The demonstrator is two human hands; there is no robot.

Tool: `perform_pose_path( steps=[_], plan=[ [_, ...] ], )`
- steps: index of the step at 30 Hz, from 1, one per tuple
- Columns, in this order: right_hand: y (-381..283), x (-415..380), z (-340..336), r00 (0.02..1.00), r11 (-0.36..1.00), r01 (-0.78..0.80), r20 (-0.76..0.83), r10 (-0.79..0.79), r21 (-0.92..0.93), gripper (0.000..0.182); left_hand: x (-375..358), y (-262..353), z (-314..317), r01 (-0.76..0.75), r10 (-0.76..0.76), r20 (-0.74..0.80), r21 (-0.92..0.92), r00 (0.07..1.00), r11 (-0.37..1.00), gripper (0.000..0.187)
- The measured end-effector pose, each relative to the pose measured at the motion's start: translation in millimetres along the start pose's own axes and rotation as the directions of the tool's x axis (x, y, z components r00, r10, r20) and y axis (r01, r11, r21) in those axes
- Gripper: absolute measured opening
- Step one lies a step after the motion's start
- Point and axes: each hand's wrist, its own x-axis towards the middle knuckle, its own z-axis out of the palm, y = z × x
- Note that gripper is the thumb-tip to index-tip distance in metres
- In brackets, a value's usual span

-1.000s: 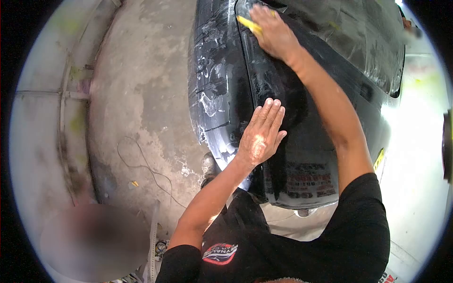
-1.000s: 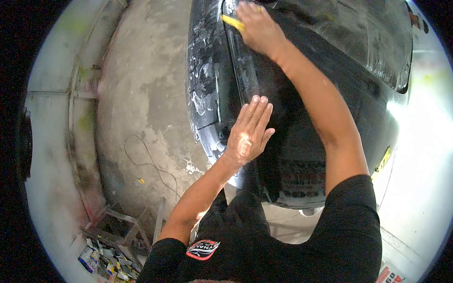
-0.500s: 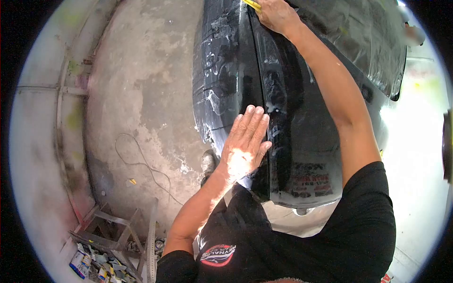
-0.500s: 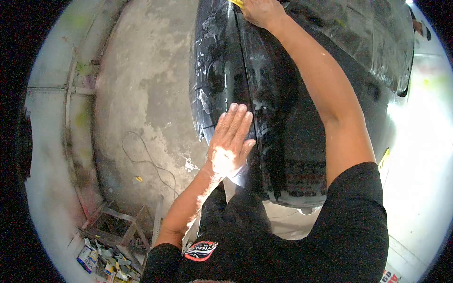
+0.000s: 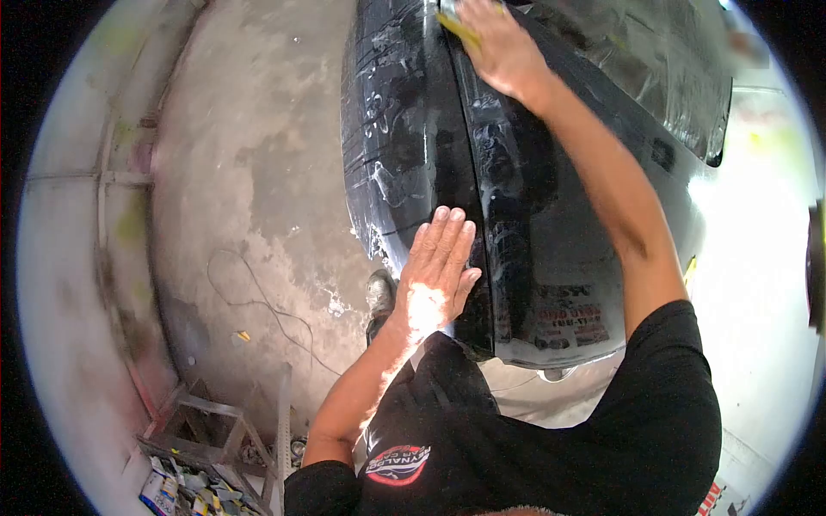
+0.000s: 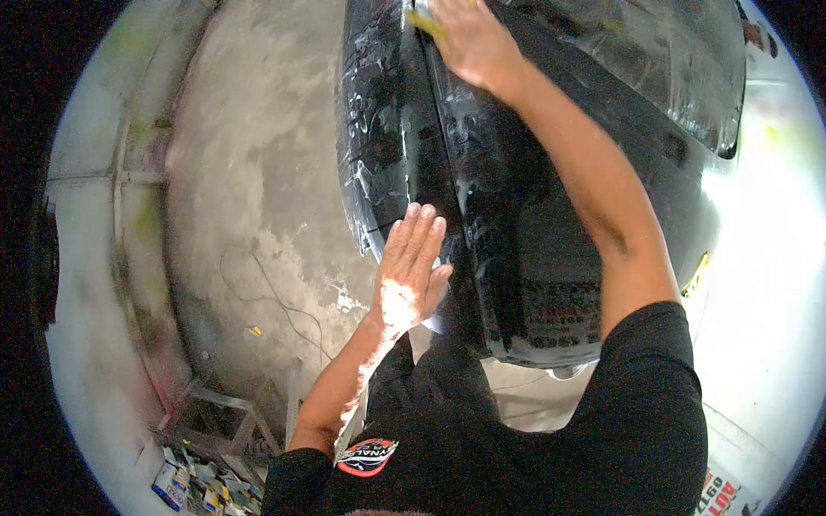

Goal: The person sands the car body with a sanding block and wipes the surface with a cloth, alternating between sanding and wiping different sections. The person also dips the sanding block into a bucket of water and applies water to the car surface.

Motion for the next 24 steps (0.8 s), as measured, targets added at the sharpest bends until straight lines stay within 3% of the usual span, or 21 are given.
perform_pose_path(
  steps=[5,9,11,13,16,19,21,23,24],
  plan=[
    [-44,-123,-66,0.991,0.972,-0.053,0.135,0.022,0.228,0.058,0,-9,-8,0.004,-0.004,-0.018,0.033,1.000,0.999,0.055],
    [-6,-59,-27,0.999,0.994,0.020,0.046,-0.025,0.106,0.058,19,-6,-12,-0.040,0.042,-0.033,0.052,0.999,0.998,0.054],
    [24,-1,8,0.971,0.977,-0.171,0.192,0.145,0.129,0.055,33,-6,-8,-0.055,0.058,-0.051,0.062,0.997,0.997,0.055],
    [26,36,5,0.994,0.994,0.098,-0.033,-0.100,-0.051,0.040,47,-5,-2,-0.066,0.072,-0.068,0.084,0.995,0.994,0.055],
    [15,24,15,0.982,0.996,-0.020,-0.188,0.003,-0.089,0.041,54,-1,10,-0.018,0.031,-0.070,0.182,0.997,0.983,0.053],
    [-15,-43,-16,0.964,0.990,0.119,-0.231,-0.135,-0.078,0.042,43,-3,16,0.053,-0.024,-0.124,0.239,0.992,0.970,0.052],
    [-57,-111,-39,0.996,0.997,-0.061,-0.065,0.064,0.035,0.053,27,-12,25,0.078,-0.036,-0.158,0.267,0.987,0.960,0.050],
    [-97,-183,-82,0.999,0.996,0.047,0.008,-0.048,0.074,0.053,14,-10,29,0.091,-0.041,-0.165,0.307,0.985,0.947,0.050],
    [-120,-213,-104,0.998,0.983,-0.033,0.050,0.024,0.183,0.054,9,-7,34,0.097,-0.042,-0.190,0.295,0.981,0.950,0.048]
  ],
)
